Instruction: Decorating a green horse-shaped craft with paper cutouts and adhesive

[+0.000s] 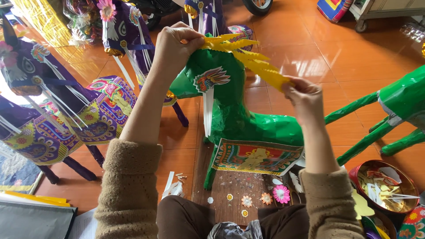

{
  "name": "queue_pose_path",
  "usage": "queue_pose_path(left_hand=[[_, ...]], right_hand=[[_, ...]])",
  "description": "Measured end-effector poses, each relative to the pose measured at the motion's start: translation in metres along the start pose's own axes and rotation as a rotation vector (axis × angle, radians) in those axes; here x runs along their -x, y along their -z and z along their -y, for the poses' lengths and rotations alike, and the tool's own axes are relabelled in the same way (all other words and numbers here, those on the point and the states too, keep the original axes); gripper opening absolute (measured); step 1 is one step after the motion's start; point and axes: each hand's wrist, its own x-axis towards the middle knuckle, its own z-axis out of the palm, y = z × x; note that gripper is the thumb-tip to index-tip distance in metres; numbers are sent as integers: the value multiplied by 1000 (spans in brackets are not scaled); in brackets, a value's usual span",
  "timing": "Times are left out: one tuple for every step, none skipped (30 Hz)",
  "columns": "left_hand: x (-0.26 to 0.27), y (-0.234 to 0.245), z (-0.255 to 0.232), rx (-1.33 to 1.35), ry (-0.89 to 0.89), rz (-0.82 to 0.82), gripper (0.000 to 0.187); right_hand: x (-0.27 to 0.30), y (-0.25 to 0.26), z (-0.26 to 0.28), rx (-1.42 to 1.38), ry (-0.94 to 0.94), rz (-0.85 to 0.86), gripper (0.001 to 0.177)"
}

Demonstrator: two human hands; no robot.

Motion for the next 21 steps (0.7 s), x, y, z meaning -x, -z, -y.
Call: queue_pose_path(left_hand=[[0, 1, -1, 1, 2, 2, 7], [1, 1, -2, 8, 16, 5, 6], [1, 1, -4, 16, 29, 9, 6], [2, 2, -6, 16, 31, 12, 6], [2, 2, -8, 26, 42, 14, 5], [3, 3, -9, 36, 50, 14, 4], [3, 3, -11, 36, 50, 14, 4], [3, 4, -12, 23, 49, 15, 4], [3, 4, -13, 10, 47, 16, 3], [2, 4, -12, 8, 46, 15, 3], [2, 3, -12, 10, 37, 17, 4], [2, 3, -11, 10, 27, 19, 5], [2, 3, -10, 7, 27, 18, 5], [1, 3, -8, -19, 6, 19, 5], [1, 2, -7, -45, -16, 20, 4], [2, 3, -9, -46, -15, 20, 4], [2, 4, -11, -37, 15, 21, 4], [2, 3, -13, -28, 44, 22, 5], [3, 4, -15, -28, 45, 23, 5], [3, 4, -16, -31, 49, 27, 3], [4, 4, -18, -34, 54, 30, 3]], right_hand=[[-2, 2, -1, 0, -3, -1, 21], [-3, 4, -2, -80, -38, 24, 22], [-5, 7, -4, -160, -73, 48, 24], [-5, 7, -9, -161, -76, 46, 24], [-5, 6, -14, -253, -119, 48, 26], [-5, 5, -18, -344, -160, 51, 29], [-3, 4, -18, -344, -160, 50, 29], [-1, 3, -18, -319, -156, 38, 29], [1, 1, -18, -294, -152, 26, 29], [1, 1, -20, -294, -151, 27, 29], [0, 0, -22, -293, -134, 27, 29], [0, 0, -24, -293, -118, 28, 28], [-2, -2, -33, -295, -117, 30, 28], [-3, -2, -42, -300, -141, 51, 29], [-5, -3, -52, -305, -164, 71, 30], [-2, -9, -57, -306, -165, 71, 30], [0, -15, -62, -341, -206, 77, 29], [3, -21, -67, -377, -248, 81, 27], [4, -26, -75, -378, -249, 79, 27], [5, -31, -83, -430, -259, 78, 29], [6, -36, -91, -483, -269, 77, 31]])
